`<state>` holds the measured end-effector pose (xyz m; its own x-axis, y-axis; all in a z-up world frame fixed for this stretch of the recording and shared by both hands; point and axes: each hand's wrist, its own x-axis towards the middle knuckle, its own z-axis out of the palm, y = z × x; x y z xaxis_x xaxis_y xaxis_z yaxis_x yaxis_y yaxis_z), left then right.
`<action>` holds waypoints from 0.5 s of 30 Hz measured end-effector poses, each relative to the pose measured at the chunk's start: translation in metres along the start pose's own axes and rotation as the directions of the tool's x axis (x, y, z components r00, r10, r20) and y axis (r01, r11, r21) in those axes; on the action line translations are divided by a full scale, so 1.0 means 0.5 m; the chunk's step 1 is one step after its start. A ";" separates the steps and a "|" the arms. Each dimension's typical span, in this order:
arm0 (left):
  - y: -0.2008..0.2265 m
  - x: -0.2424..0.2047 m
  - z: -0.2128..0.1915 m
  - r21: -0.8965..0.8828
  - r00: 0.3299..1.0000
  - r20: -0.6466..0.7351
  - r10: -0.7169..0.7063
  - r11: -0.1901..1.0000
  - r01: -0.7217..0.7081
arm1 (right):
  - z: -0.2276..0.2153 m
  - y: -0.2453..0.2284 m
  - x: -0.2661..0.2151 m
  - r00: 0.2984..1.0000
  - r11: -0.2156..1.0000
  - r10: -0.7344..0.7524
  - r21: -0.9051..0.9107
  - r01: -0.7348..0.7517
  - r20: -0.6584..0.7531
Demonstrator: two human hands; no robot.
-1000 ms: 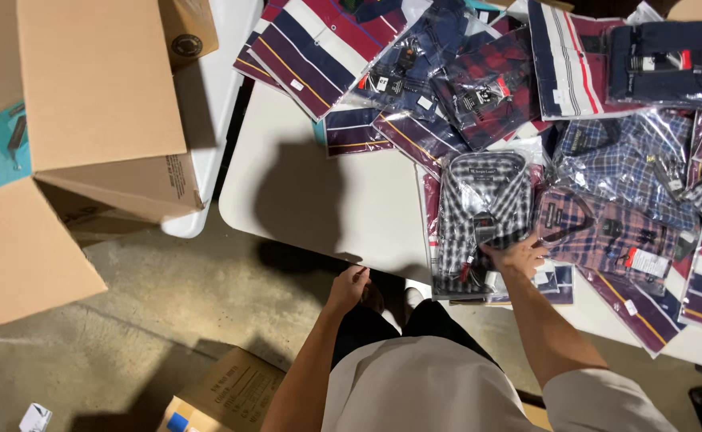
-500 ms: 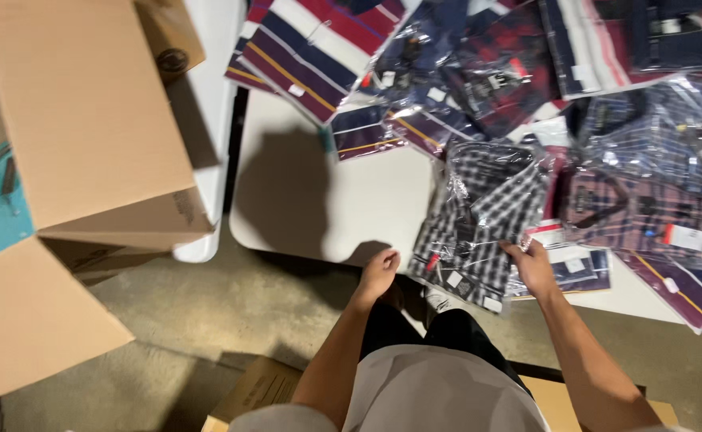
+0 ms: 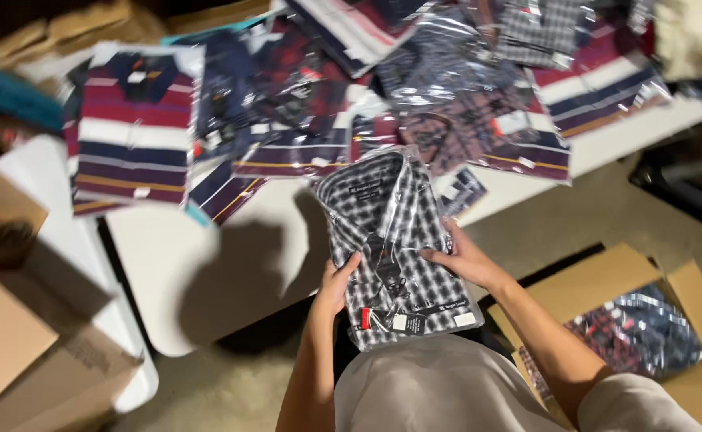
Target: The person picks up packaged shirts from a table and places them into cardboard boxes.
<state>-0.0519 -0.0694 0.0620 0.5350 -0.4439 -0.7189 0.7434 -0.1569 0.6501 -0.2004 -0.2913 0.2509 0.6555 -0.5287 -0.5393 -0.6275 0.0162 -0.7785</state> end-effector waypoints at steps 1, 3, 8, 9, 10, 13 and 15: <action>0.029 -0.019 0.034 0.036 1.000 0.027 -0.002 0.999 0.001 | -0.019 0.010 -0.018 0.999 1.000 0.006 0.029 -0.005 -0.034; 0.071 -0.069 0.114 0.298 0.992 0.076 0.100 0.947 -0.118 | -0.067 0.037 -0.064 0.998 0.984 0.018 0.178 -0.006 -0.062; 0.076 -0.180 0.352 0.528 0.950 0.307 0.062 0.819 -0.224 | -0.203 0.238 -0.148 0.966 0.912 -0.006 0.395 0.112 -0.259; 0.046 -0.173 0.384 0.627 0.951 0.296 0.089 0.733 -0.263 | -0.230 0.249 -0.181 0.946 0.901 -0.002 0.410 0.143 -0.325; 0.001 -0.158 0.410 0.641 0.941 0.331 0.073 0.714 -0.281 | -0.257 0.303 -0.196 0.932 0.892 0.015 0.425 0.152 -0.363; -0.093 -0.142 0.491 0.607 0.901 0.411 0.141 0.694 -0.386 | -0.319 0.446 -0.237 0.878 0.905 0.045 0.392 0.166 -0.476; -0.109 -0.161 0.580 0.602 0.866 0.470 0.173 0.654 -0.458 | -0.366 0.517 -0.251 0.835 0.922 0.047 0.346 0.176 -0.548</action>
<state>-0.2520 -0.2812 0.1557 0.4035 -0.8258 -0.3940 -0.0002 -0.4306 0.9025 -0.5219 -0.3761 0.1762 0.2877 -0.9059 -0.3107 -0.3176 0.2158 -0.9233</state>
